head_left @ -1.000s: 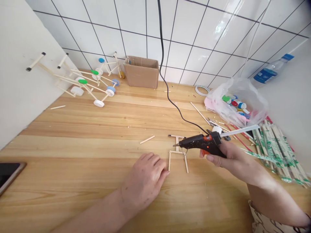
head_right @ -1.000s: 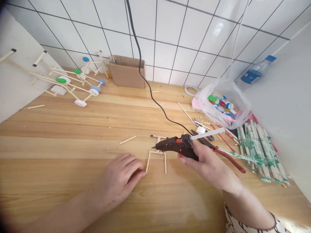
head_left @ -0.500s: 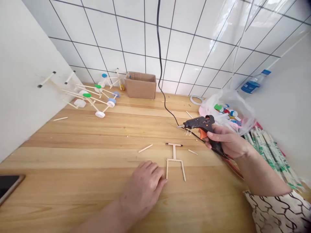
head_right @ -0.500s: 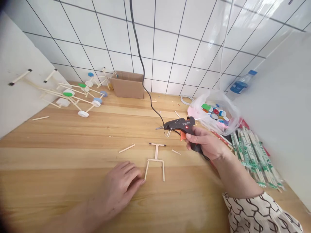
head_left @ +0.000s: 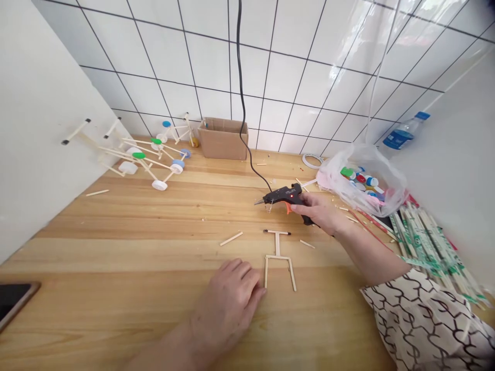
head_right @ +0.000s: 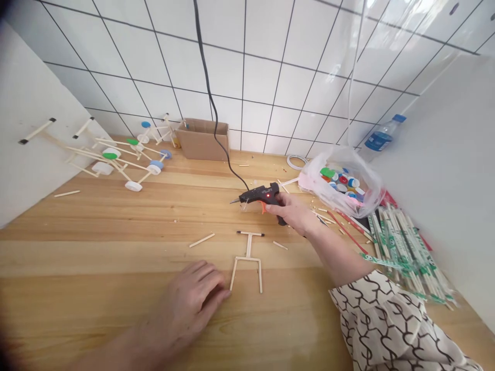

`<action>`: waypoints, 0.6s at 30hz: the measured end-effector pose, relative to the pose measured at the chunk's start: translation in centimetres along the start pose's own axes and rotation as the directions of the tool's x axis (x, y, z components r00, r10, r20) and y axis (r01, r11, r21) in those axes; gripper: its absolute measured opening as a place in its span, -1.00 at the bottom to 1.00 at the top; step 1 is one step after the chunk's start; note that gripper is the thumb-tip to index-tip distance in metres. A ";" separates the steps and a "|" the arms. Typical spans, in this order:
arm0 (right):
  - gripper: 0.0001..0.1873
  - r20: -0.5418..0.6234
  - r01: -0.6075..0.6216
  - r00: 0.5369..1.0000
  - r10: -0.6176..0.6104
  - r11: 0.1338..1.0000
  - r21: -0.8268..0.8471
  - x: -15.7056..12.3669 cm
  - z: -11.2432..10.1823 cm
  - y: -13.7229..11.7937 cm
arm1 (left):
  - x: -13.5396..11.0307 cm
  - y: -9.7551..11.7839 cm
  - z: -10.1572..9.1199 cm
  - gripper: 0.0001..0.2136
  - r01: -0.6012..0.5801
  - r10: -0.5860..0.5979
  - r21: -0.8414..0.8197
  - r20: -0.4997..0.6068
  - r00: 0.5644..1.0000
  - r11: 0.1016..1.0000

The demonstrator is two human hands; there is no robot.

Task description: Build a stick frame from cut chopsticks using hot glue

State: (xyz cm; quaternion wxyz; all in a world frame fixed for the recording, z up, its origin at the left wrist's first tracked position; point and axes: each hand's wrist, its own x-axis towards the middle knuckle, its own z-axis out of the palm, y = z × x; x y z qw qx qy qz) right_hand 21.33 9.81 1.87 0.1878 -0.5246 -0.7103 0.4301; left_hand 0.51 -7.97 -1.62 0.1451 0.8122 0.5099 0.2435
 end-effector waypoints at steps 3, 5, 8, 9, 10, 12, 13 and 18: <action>-0.75 -0.049 -0.009 0.999 -0.002 0.977 -0.214 0.4 1.2 0.0 | 0.0 0.0 0.0 -0.87 0.007 -0.007 -0.010 0.009 1.000 1.000; -0.78 -0.082 -0.011 0.997 -0.013 0.959 -0.283 0.6 2.0 -0.2 | 0.0 0.1 0.0 -0.88 0.013 -0.013 -0.015 0.014 1.000 1.000; -0.81 -0.147 -0.015 0.988 -0.045 0.924 -0.382 0.6 2.8 -0.3 | 0.1 0.1 0.0 -0.88 0.020 -0.020 -0.012 0.010 1.000 1.000; -0.81 -0.164 -0.015 0.985 -0.056 0.914 -0.405 0.5 3.0 -0.3 | 0.1 0.1 0.0 -0.88 0.020 -0.020 -0.011 0.009 1.000 1.000; -0.80 -0.176 -0.012 0.982 -0.069 0.906 -0.423 0.4 3.2 -0.3 | 0.1 0.0 -0.1 -0.88 0.020 -0.020 -0.010 0.008 1.000 1.000; -0.78 -0.192 -0.004 0.977 -0.092 0.894 -0.448 -0.2 3.4 -0.5 | 0.1 0.0 -0.1 -0.87 0.022 -0.022 -0.011 0.009 1.000 1.000; -0.77 -0.203 0.006 0.973 -0.112 0.888 -0.460 -0.6 3.4 -0.6 | 0.1 0.0 -0.1 -0.88 0.021 -0.021 -0.012 0.011 1.000 1.000; -0.82 -0.202 0.232 0.902 -0.382 0.822 -0.520 -5.0 3.6 -1.1 | 0.1 0.0 0.1 -0.88 0.029 -0.029 -0.018 -0.004 1.000 0.999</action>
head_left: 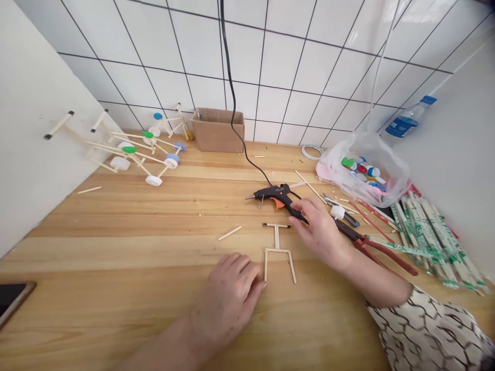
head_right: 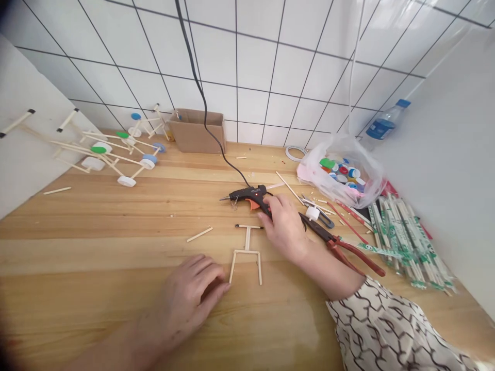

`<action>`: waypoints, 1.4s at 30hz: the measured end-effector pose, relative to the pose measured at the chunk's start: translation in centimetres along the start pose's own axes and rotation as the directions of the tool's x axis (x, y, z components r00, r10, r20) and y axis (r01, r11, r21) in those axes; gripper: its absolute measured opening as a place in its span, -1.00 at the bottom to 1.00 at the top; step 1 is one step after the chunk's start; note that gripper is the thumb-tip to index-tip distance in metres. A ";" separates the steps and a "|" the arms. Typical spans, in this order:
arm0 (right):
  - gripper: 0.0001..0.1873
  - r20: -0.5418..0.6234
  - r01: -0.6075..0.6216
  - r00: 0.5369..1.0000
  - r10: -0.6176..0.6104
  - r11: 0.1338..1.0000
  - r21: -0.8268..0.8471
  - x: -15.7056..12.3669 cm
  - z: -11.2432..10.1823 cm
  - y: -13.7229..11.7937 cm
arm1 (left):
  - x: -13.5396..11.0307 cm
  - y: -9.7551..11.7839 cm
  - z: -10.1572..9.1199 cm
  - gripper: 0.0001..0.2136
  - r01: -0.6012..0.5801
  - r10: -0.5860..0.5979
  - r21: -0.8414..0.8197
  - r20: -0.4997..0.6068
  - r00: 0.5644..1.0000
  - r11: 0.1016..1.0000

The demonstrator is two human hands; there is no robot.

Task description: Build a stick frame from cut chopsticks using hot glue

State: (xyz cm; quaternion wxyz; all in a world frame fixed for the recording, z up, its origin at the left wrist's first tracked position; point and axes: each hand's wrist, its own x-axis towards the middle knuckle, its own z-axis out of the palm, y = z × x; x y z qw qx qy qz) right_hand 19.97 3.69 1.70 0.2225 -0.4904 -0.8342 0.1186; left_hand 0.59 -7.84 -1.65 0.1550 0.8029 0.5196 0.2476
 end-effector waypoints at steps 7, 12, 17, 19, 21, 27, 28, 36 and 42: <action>-0.86 0.076 0.065 0.994 -0.078 0.983 0.170 -6.2 -0.8 -0.8 | 0.1 0.1 0.0 -0.91 0.025 -0.026 -0.023 -0.046 0.999 0.999; -0.77 0.219 -0.047 0.976 -0.014 0.961 0.274 -7.5 -1.0 -0.7 | 0.1 -0.4 0.2 -0.74 0.010 -0.013 -0.044 -0.084 0.996 0.999; -0.66 0.324 -0.100 0.946 0.009 0.959 0.266 -7.5 -1.4 -0.9 | 0.3 -1.0 0.3 -0.55 -0.020 0.018 -0.040 -0.057 0.998 0.999; -0.62 0.342 -0.101 0.940 0.011 0.964 0.246 -7.6 -1.5 -0.9 | 0.5 -1.2 0.2 -0.50 -0.032 0.030 -0.044 -0.041 0.999 0.999; -0.60 0.353 -0.102 0.936 0.013 0.967 0.233 -7.7 -1.6 -0.9 | 0.7 -1.3 0.1 -0.47 -0.022 0.022 -0.055 -0.005 1.000 0.998; -0.60 0.389 -0.095 0.921 0.007 0.974 0.208 -7.6 -1.8 -1.1 | 1.2 -1.3 -0.2 -0.44 0.008 -0.004 -0.075 0.065 0.998 0.997; -0.60 0.392 -0.092 0.920 0.004 0.975 0.204 -7.6 -1.8 -1.2 | 1.2 -1.3 -0.2 -0.44 0.006 -0.001 -0.078 0.066 0.998 0.997; -0.59 0.425 -0.109 0.905 0.027 0.979 0.170 -7.6 -1.9 -1.5 | 1.3 -1.3 -0.2 -0.44 0.015 -0.009 -0.099 0.055 0.998 0.995; -0.60 0.410 -0.085 0.912 0.008 0.982 0.170 -7.7 -1.7 -1.3 | 1.3 -1.2 -0.2 -0.46 0.013 -0.009 -0.109 0.040 0.999 0.994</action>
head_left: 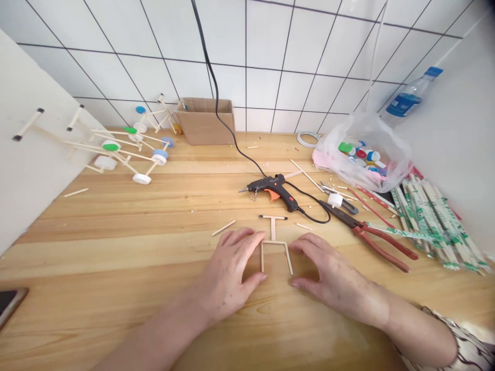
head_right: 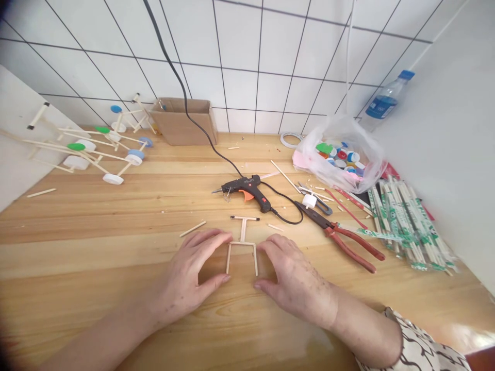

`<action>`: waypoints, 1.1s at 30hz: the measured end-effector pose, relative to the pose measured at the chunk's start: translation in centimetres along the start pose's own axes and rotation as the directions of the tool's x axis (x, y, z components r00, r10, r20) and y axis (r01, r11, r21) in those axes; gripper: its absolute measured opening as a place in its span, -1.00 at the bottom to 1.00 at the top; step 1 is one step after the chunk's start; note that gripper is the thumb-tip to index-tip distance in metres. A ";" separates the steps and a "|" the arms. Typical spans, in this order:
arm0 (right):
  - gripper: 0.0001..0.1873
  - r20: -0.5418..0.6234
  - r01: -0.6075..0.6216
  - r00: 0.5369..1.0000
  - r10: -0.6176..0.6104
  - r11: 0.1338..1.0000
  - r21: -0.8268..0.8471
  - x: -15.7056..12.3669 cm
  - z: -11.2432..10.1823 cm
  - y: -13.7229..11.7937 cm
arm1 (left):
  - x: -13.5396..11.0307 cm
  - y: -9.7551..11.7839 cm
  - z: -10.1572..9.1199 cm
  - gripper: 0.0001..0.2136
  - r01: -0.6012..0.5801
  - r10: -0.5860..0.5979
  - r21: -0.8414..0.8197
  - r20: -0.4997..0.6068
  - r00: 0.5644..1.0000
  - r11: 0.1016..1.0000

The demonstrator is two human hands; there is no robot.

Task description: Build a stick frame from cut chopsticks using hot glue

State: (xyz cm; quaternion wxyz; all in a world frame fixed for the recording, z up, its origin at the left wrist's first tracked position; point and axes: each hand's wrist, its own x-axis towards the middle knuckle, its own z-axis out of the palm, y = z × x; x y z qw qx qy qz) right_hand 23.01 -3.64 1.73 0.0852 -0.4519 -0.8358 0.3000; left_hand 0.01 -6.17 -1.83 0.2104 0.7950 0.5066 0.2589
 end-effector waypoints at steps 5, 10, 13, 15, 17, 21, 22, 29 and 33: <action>-0.60 0.004 0.000 1.000 0.000 1.000 -0.004 0.1 0.1 0.0 | -0.1 0.1 0.0 -0.47 -0.007 0.007 -0.003 -0.003 1.000 1.000; -0.60 0.004 0.000 1.000 0.000 1.000 -0.009 0.1 0.1 0.0 | 0.0 0.2 0.0 -0.48 -0.001 0.001 -0.004 -0.002 1.000 1.000; -0.60 -0.007 0.012 1.000 -0.012 1.000 -0.007 0.1 0.1 0.0 | 0.0 0.3 -0.1 -0.47 -0.002 0.002 -0.011 -0.009 1.000 1.000; -0.59 -0.020 0.021 1.000 -0.021 1.000 -0.009 0.1 0.2 0.0 | 0.0 0.3 -0.1 -0.47 0.004 -0.004 -0.016 -0.011 1.000 1.000; -0.58 -0.049 0.031 0.998 -0.032 0.999 -0.014 0.1 0.3 0.1 | 0.0 0.4 -0.2 -0.47 0.004 -0.004 -0.014 -0.011 1.000 1.000; -0.59 -0.127 0.027 0.991 -0.036 0.997 -0.072 0.1 0.9 0.1 | 0.0 0.4 -0.2 -0.48 -0.006 0.006 -0.005 0.000 1.000 1.000; -0.61 -0.141 0.020 0.989 -0.033 0.995 -0.094 0.1 1.1 0.1 | 0.0 0.4 -0.2 -0.49 -0.007 0.007 -0.005 0.002 1.000 1.000; -0.70 -0.153 0.020 0.987 -0.044 0.988 -0.151 0.3 1.3 -0.1 | 0.1 0.3 0.0 -0.48 -0.016 0.016 0.001 0.003 1.000 1.000; -0.70 -0.140 0.032 0.989 -0.053 0.988 -0.150 0.3 1.1 -0.2 | 0.0 0.2 -0.1 -0.48 -0.011 0.011 0.001 0.008 1.000 1.000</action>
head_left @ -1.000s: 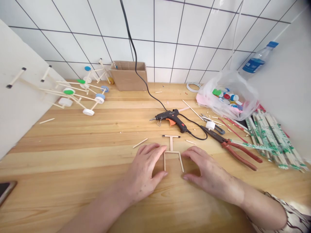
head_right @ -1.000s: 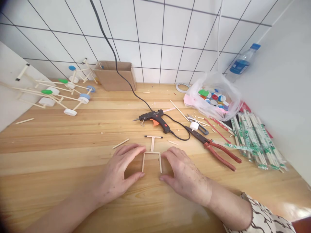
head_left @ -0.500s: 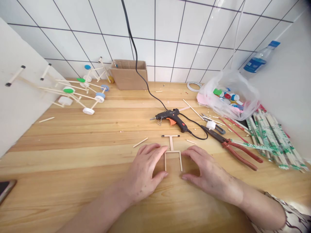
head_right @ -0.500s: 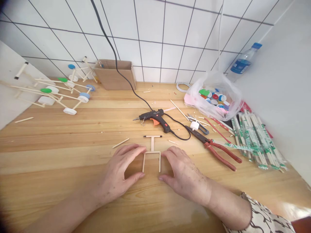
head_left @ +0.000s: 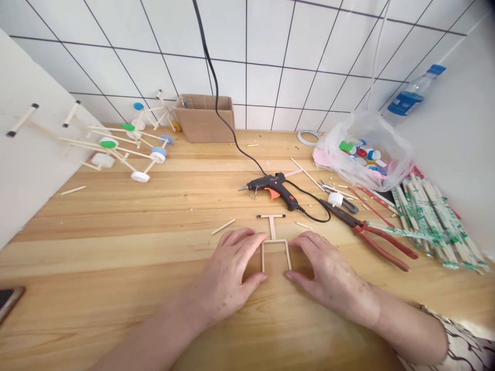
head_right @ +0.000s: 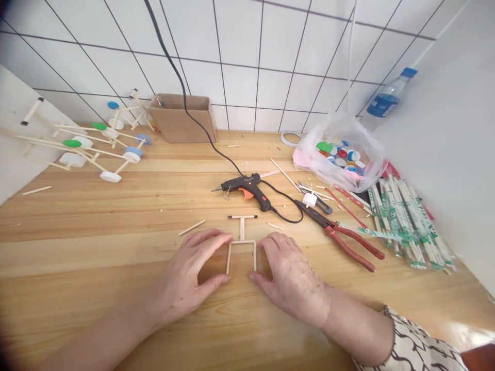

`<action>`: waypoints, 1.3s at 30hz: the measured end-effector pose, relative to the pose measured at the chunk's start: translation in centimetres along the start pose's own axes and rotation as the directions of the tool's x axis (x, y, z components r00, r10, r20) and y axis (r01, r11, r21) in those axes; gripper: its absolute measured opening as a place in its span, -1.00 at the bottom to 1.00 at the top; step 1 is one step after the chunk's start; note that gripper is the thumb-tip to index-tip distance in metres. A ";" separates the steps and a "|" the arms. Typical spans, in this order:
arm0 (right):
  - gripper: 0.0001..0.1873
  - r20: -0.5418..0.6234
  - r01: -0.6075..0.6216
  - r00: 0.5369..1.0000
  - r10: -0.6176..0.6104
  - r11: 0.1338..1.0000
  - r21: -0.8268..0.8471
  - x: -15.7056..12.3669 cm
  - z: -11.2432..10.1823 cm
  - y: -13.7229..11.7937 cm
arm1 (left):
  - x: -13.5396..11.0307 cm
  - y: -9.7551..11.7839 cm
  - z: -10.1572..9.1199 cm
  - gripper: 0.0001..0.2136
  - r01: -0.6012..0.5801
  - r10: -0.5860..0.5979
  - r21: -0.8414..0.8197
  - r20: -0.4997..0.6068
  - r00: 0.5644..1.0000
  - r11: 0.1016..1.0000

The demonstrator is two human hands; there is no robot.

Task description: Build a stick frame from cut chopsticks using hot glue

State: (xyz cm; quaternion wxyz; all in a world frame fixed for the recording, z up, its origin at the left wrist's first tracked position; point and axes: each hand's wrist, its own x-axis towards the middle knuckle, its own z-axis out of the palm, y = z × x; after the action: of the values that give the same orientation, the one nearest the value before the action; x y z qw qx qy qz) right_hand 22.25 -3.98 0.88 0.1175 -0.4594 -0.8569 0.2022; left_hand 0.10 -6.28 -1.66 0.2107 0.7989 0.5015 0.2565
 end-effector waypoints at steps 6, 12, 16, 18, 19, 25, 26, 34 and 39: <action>-0.68 0.029 0.009 1.000 -0.009 1.000 0.002 0.0 -0.4 -0.1 | -0.1 -0.1 0.0 -0.47 -0.012 0.012 0.001 0.005 1.000 1.000; -0.70 0.061 0.020 0.998 -0.021 1.000 0.020 0.0 -0.8 0.0 | -0.1 -0.1 0.1 -0.47 -0.021 0.021 0.011 -0.008 1.000 1.000; -0.69 0.079 0.010 0.997 -0.012 1.000 0.026 -0.1 -0.8 0.1 | 0.0 -0.1 0.0 -0.47 -0.024 0.024 0.011 -0.004 1.000 1.000; -0.68 0.086 0.008 0.996 -0.011 1.000 0.030 -0.1 -0.8 0.2 | 0.1 0.0 -0.1 -0.48 -0.019 0.019 0.006 0.000 1.000 1.000; -0.68 0.088 0.007 0.996 -0.010 0.999 0.032 0.0 -0.8 0.2 | 0.1 0.0 -0.1 -0.48 -0.018 0.018 0.005 0.001 1.000 1.000; -0.62 0.067 -0.023 0.998 0.020 0.999 0.034 0.1 -0.9 0.5 | 0.1 0.0 -0.1 -0.48 -0.023 0.023 0.011 0.004 1.000 1.000; -0.61 0.064 -0.029 0.998 0.027 0.999 0.031 0.2 -0.9 0.5 | 0.1 0.0 -0.1 -0.49 -0.023 0.023 0.013 0.004 1.000 1.000; -0.54 0.074 -0.023 0.997 0.020 0.999 0.033 0.8 -0.7 1.0 | 0.1 0.0 -0.1 -0.48 -0.036 0.037 0.029 -0.001 0.999 0.999; -0.54 0.072 -0.012 0.997 0.011 1.000 0.019 0.9 -0.7 1.0 | 0.0 -0.1 -0.1 -0.47 -0.033 0.032 0.024 0.003 0.999 0.999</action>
State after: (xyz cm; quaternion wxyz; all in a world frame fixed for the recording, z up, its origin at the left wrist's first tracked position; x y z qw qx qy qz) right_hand 22.73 -2.57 1.11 0.0901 -0.4556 -0.8558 0.2277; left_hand -0.01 -6.23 -1.63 0.1972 0.8098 0.4913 0.2529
